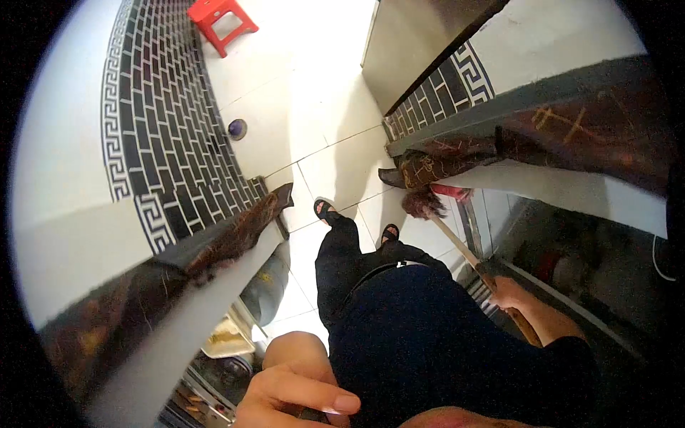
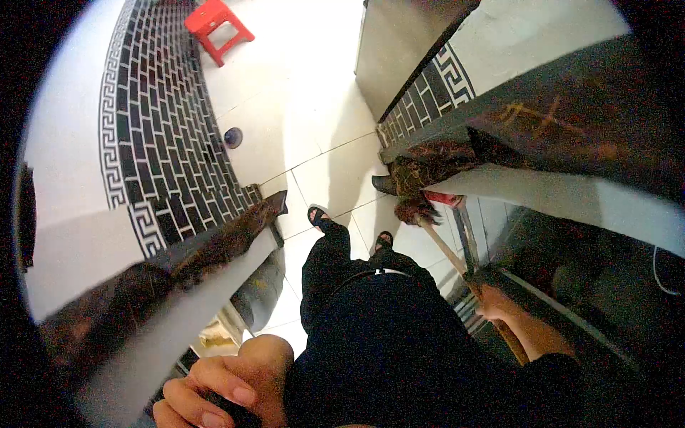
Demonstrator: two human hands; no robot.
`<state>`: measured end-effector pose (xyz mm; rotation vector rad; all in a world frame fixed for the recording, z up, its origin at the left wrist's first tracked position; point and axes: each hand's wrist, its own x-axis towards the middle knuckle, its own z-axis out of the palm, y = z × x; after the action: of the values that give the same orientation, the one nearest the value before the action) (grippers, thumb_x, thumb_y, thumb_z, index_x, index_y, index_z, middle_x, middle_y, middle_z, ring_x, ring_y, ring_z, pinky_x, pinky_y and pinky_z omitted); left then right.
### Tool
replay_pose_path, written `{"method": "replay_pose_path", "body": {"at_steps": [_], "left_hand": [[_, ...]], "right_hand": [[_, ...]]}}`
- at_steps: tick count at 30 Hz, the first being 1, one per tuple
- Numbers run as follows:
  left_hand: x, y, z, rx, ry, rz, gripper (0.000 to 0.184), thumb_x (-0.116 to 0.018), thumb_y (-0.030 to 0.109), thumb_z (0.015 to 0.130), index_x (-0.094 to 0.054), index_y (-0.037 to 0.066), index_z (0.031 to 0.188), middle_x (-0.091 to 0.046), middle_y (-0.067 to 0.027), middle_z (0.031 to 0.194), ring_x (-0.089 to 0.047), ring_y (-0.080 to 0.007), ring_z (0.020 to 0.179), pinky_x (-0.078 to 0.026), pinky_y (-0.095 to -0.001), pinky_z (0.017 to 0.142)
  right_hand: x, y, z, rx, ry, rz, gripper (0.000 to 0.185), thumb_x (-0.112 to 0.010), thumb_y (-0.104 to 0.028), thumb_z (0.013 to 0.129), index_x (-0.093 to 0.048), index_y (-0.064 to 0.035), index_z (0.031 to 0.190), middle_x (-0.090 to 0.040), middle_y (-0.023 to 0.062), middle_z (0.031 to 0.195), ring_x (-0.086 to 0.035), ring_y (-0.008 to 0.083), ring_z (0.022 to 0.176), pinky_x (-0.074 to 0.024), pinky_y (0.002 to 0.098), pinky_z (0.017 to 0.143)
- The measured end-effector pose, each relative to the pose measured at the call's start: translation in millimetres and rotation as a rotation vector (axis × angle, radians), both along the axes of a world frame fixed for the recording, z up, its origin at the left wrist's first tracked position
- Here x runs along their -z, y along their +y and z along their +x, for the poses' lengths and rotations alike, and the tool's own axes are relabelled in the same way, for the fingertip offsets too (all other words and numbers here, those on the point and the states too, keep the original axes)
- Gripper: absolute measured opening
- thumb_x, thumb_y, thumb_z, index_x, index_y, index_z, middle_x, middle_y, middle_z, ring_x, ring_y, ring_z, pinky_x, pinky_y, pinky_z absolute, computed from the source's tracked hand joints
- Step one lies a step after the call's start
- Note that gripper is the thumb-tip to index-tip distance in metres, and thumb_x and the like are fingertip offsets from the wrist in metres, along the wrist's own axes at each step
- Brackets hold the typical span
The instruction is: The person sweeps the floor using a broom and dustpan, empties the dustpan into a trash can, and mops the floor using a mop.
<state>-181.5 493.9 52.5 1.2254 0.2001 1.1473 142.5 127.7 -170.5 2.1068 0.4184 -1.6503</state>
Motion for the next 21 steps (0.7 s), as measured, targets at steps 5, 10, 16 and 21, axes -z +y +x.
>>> {"method": "replay_pose_path", "body": {"at_steps": [5, 10, 16, 21], "left_hand": [[-1, 87, -3, 0.082, 0.089, -0.074, 0.044, -0.037, 0.042, 0.106, -0.052, 0.03, 0.145, -0.058, -0.0013, 0.127, -0.057, -0.0265, 0.106, -0.052, -0.0507, 0.083], [0, 144, -3, 0.053, 0.039, -0.003, 0.046, -0.038, 0.044, 0.105, -0.051, 0.028, 0.146, -0.058, -0.0029, 0.126, -0.057, -0.028, 0.105, -0.052, -0.0511, 0.078], [-5, 210, 10, -0.002, 0.043, 0.087, 0.049, -0.038, 0.044, 0.105, -0.049, 0.025, 0.148, -0.057, -0.0055, 0.127, -0.056, -0.0295, 0.103, -0.053, -0.0526, 0.076], [-13, 276, 42, -0.077, 0.107, 0.123, 0.049, -0.038, 0.042, 0.105, -0.046, 0.024, 0.15, -0.056, -0.0066, 0.129, -0.056, -0.0302, 0.105, -0.052, -0.053, 0.076]], "right_hand": [[-56, 94, -35, 0.318, -0.001, 0.064, 0.048, -0.075, -0.012, 0.085, -0.053, 0.0007, 0.125, -0.064, 0.0127, 0.08, -0.063, 0.018, 0.055, -0.051, 0.0344, 0.047], [-24, 171, -48, 0.52, 0.06, 0.215, 0.048, -0.077, -0.011, 0.085, -0.052, 0.0022, 0.124, -0.061, 0.01, 0.073, -0.06, 0.018, 0.049, -0.0496, 0.0354, 0.044], [22, 286, -26, 0.599, 0.057, 0.468, 0.054, -0.079, -0.009, 0.079, -0.055, 0.0011, 0.127, -0.059, 0.0074, 0.071, -0.056, 0.0157, 0.048, -0.0462, 0.0323, 0.043], [30, 424, 23, 0.627, 0.014, 0.572, 0.056, -0.078, -0.008, 0.079, -0.054, 0.0, 0.129, -0.058, 0.006, 0.067, -0.055, 0.0154, 0.047, -0.0456, 0.0337, 0.041]]}}
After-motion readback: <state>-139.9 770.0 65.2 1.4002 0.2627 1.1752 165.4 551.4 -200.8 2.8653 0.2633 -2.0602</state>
